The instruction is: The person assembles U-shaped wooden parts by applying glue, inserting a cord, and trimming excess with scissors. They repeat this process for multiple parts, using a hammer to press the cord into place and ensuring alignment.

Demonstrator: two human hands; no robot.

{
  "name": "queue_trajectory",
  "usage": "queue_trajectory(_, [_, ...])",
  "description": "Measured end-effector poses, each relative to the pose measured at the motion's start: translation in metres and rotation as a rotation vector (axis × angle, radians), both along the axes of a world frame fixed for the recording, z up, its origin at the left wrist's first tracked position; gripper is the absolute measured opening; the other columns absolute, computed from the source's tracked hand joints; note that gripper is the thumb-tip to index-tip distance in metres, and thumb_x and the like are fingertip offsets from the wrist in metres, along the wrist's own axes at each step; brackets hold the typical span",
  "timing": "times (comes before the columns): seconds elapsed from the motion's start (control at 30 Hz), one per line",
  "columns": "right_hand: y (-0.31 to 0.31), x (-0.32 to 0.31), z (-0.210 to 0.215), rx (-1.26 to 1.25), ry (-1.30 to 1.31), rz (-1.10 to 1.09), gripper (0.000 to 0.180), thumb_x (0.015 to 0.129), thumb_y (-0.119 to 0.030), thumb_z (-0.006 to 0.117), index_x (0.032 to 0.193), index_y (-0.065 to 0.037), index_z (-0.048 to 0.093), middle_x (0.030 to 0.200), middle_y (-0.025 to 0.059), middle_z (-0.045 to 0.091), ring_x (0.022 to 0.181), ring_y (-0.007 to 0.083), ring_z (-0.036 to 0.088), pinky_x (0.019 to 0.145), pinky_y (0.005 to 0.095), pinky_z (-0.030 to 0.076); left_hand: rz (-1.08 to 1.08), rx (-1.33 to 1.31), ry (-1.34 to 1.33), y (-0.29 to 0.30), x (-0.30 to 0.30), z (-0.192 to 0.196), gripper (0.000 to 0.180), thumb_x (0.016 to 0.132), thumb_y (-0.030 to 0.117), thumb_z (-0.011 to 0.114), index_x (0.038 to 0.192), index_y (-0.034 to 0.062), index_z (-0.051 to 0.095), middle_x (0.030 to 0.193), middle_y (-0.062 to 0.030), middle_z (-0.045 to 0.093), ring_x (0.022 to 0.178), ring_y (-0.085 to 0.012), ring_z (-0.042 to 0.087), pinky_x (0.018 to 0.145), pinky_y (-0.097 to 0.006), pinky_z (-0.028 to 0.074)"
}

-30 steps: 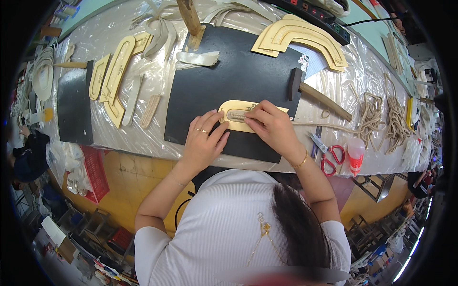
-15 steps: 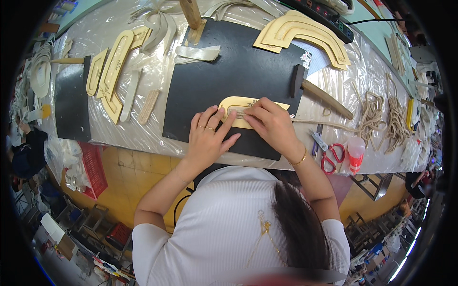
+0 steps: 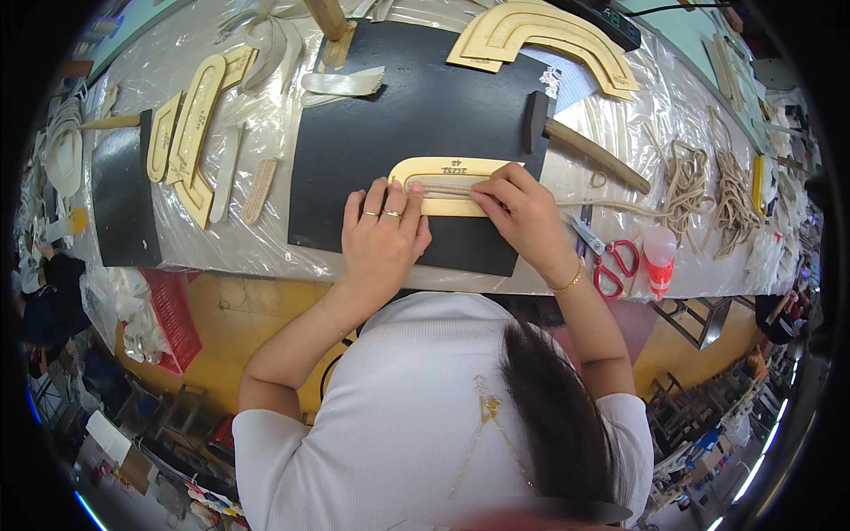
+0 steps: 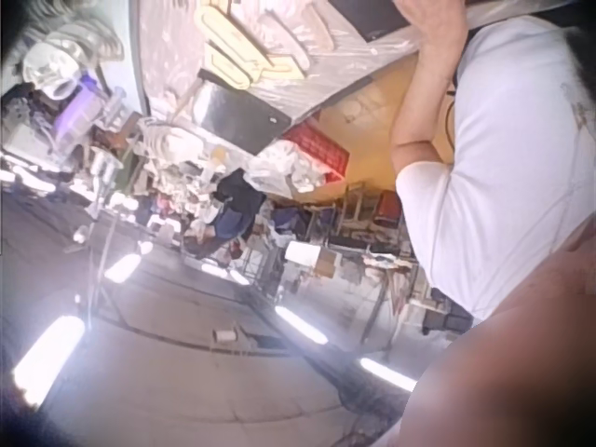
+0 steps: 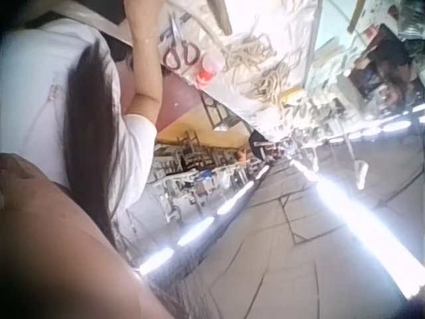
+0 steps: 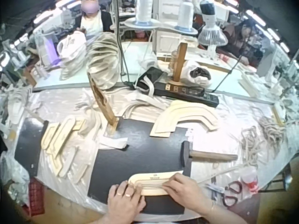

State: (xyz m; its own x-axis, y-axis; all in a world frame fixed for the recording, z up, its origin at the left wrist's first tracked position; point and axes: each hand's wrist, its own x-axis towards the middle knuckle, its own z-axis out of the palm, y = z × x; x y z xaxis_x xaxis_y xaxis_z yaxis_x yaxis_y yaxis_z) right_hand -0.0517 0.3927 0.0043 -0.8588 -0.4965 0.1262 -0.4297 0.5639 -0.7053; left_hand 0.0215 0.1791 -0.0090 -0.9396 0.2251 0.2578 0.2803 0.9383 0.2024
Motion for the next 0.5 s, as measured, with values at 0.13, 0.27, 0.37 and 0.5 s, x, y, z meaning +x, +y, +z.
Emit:
queue_trajectory(0.13, [0.0009, -0.0015, -0.0032, 0.014, 0.048, 0.003, 0.009, 0.085, -0.010, 0.075, 0.090, -0.004, 0.071, 0.087, 0.0080, 0.060, 0.074, 0.0259, 0.064, 0.067, 0.0361, 0.053, -0.008, 0.001, 0.000, 0.0019, -0.0028, 0.0012, 0.046, 0.074, 0.016, 0.077, 0.116, 0.0002, 0.069, 0.108, -0.0145, 0.065, 0.108, -0.0298, 0.059, 0.097, -0.047, 0.044])
queue_trajectory(0.27, [0.0010, -0.0040, -0.0044, 0.024, 0.075, 0.021, 0.010, 0.085, -0.012, 0.075, 0.089, -0.004, 0.071, 0.087, 0.0080, 0.060, 0.075, 0.0257, 0.064, 0.067, 0.0363, 0.053, -0.020, -0.007, 0.004, 0.0011, -0.0038, 0.0035, 0.046, 0.073, 0.015, 0.077, 0.116, -0.0004, 0.069, 0.107, -0.0149, 0.065, 0.107, -0.0297, 0.060, 0.096, -0.047, 0.045])
queue_trajectory(0.37, [0.0008, -0.0045, -0.0061, 0.029, 0.086, 0.025, 0.010, 0.085, -0.013, 0.075, 0.089, -0.004, 0.071, 0.087, 0.0079, 0.059, 0.075, 0.0260, 0.064, 0.068, 0.0367, 0.053, -0.026, -0.019, 0.018, 0.0005, -0.0040, 0.0036, 0.045, 0.074, 0.016, 0.077, 0.115, 0.0000, 0.069, 0.107, -0.0136, 0.064, 0.107, -0.0291, 0.059, 0.096, -0.047, 0.044])
queue_trajectory(0.5, [0.0012, -0.0049, -0.0083, 0.037, 0.081, 0.031, 0.010, 0.085, -0.014, 0.074, 0.088, -0.005, 0.070, 0.086, 0.0072, 0.059, 0.076, 0.0263, 0.063, 0.069, 0.0373, 0.052, -0.042, -0.047, -0.007, -0.0023, -0.0050, 0.0045, 0.044, 0.074, 0.018, 0.077, 0.115, 0.0031, 0.070, 0.107, -0.0111, 0.063, 0.109, -0.0277, 0.058, 0.095, -0.046, 0.042])
